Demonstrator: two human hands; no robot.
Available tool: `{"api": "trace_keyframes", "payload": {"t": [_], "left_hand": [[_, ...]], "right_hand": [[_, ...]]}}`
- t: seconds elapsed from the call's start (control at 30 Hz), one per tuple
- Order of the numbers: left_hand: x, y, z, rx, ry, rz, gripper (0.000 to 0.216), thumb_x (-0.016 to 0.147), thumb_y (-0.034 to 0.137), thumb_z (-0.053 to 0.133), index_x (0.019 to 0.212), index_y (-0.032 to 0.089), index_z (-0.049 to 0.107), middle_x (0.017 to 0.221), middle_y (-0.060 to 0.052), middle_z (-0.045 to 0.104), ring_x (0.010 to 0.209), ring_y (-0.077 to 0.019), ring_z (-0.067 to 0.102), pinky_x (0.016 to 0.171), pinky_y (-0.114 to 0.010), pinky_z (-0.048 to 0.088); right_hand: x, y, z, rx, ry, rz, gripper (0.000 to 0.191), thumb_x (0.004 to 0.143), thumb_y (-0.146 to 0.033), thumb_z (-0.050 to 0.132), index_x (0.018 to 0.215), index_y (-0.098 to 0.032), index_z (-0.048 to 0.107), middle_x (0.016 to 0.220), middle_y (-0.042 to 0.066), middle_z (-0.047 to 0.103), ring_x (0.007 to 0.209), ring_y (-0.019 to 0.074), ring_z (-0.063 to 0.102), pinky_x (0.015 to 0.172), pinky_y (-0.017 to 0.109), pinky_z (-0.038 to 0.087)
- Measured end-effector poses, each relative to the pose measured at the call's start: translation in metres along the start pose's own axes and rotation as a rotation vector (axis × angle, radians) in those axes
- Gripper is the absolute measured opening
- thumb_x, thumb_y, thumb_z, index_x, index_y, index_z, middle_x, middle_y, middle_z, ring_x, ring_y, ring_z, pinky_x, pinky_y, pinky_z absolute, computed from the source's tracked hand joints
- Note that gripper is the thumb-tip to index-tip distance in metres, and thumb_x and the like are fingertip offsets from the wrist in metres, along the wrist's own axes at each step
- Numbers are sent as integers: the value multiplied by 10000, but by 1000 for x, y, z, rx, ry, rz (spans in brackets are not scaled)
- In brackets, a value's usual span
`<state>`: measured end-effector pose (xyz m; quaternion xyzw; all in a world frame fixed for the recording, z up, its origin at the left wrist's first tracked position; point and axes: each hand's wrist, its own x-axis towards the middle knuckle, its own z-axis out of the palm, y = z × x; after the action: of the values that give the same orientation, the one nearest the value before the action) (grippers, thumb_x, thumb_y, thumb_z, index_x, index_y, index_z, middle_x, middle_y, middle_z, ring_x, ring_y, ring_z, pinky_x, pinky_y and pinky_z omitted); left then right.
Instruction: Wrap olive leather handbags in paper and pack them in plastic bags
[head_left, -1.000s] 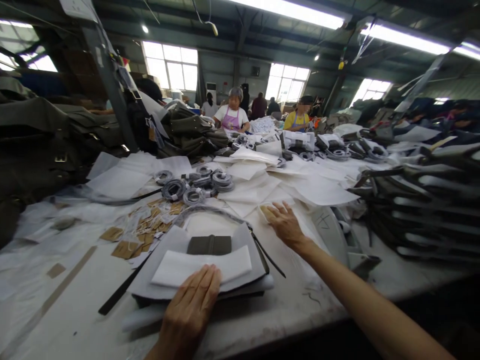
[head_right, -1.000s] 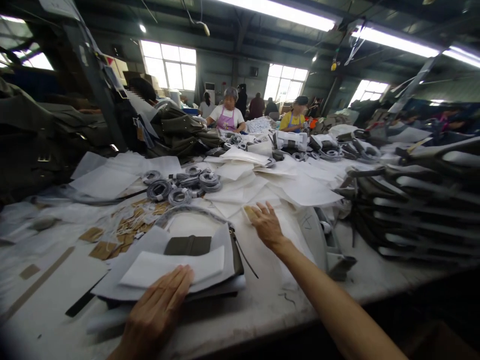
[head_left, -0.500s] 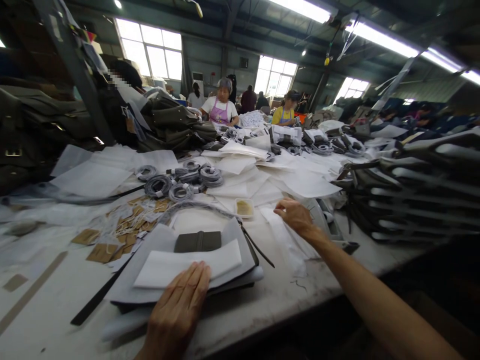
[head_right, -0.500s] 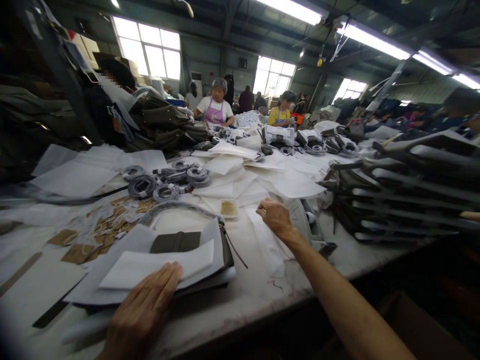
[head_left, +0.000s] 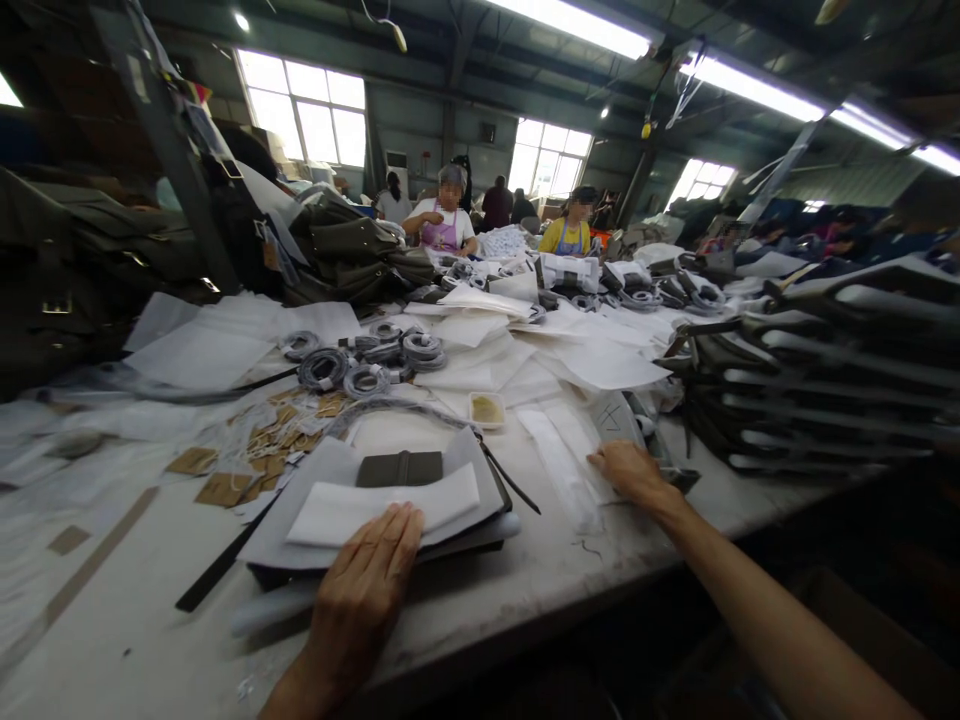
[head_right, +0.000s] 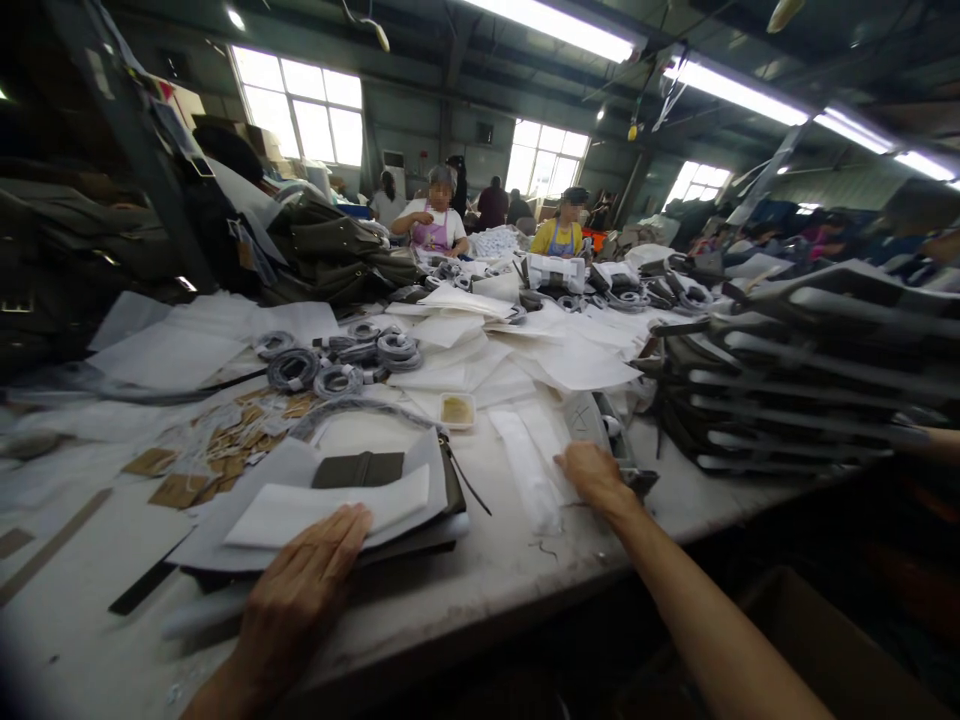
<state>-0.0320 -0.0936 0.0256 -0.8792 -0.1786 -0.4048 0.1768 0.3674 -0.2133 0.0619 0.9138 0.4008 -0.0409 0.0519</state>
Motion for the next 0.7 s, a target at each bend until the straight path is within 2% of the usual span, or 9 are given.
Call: {"api": "trace_keyframes", "payload": {"t": [0.1,0.3,0.47,0.6,0.7], "left_hand": [[0,1,-1,22,-14,13,358,961,66,414,1250,119,618,1232,-103,684,1137,-230,637,1048,-364,400],[2,1,-1,12,14,24,359,961,48,384,1220,102,626,1191,-108,699,1104,-233,648,1015,-371,422],[1,1,0,14,15,39,346,958,54,405,1222,92,626,1189,-118,696,1110,-245,642,997,-385,439],[-1,3,-2,20,-17,22,380,964,56,379,1258,117,612,1193,-108,691,1122,-234,636,995,-379,450],[-2,6,-2,23,-38,16,386,982,93,369,1288,155,596,1189,-96,691,1120,-231,634,969,-372,469]], "right_hand": [[-6,3,0,19,11,-14,217,878,-289,591,835,-155,756,936,146,752,941,279,699,705,297,469],[-23,2,0,43,111,57,189,873,-273,559,860,-201,733,916,87,747,873,240,694,620,272,407],[-31,3,-6,50,164,52,176,851,-258,536,822,-193,697,927,76,726,832,214,672,612,274,385],[-44,6,-19,30,212,-41,111,821,-226,543,792,-203,648,929,59,702,873,215,648,643,274,396],[-74,-2,-37,65,186,-193,98,825,-205,526,835,-215,624,823,38,692,777,202,643,657,275,403]]}}
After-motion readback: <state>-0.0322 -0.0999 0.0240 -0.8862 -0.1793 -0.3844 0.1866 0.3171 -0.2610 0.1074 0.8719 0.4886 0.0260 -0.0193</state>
